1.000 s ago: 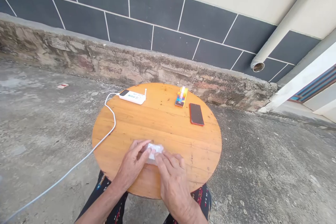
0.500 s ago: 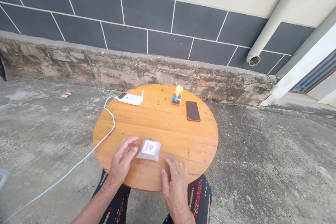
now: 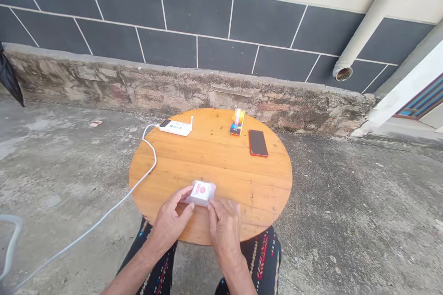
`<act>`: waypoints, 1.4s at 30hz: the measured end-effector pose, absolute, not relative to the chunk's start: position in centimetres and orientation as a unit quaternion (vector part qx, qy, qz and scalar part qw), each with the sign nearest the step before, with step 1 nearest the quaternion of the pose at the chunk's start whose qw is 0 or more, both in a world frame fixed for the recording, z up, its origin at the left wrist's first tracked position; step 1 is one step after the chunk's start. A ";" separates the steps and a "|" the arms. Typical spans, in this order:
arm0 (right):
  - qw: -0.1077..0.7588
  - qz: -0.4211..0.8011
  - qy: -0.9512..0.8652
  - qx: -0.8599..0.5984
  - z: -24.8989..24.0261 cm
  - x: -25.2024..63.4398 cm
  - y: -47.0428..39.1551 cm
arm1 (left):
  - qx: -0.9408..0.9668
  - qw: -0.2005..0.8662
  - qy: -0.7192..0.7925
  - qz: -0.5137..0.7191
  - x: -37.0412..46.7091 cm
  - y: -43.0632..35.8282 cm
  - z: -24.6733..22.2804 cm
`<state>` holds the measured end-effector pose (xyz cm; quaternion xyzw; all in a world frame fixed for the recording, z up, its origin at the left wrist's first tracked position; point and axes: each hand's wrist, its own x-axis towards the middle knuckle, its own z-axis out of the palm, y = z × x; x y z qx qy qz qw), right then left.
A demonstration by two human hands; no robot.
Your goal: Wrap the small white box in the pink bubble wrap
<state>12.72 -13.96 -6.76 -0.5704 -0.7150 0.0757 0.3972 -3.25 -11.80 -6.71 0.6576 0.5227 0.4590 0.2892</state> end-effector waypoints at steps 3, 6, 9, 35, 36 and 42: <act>0.409 0.064 -0.708 -0.572 -7.0 12.4 -13.7 | 0.656 0.275 0.529 0.463 -3.0 -11.7 -6.9; 0.415 0.076 -0.701 -0.575 -7.2 12.5 -13.9 | 0.655 0.282 0.527 0.463 -3.0 -11.9 -6.8; 0.429 0.097 -0.685 -0.581 -7.2 12.9 -14.2 | 0.654 0.285 0.522 0.467 -3.3 -12.0 -6.4; 0.343 0.123 -0.816 -0.449 -3.3 13.1 -9.9 | 0.708 0.331 0.424 0.457 -3.9 -8.6 -5.7; 0.336 0.115 -0.820 -0.450 -3.2 13.1 -9.8 | 0.710 0.328 0.423 0.458 -3.9 -8.6 -5.7; 0.312 0.104 -0.836 -0.440 -2.6 13.5 -9.8 | 0.716 0.308 0.414 0.470 -3.9 -8.6 -6.1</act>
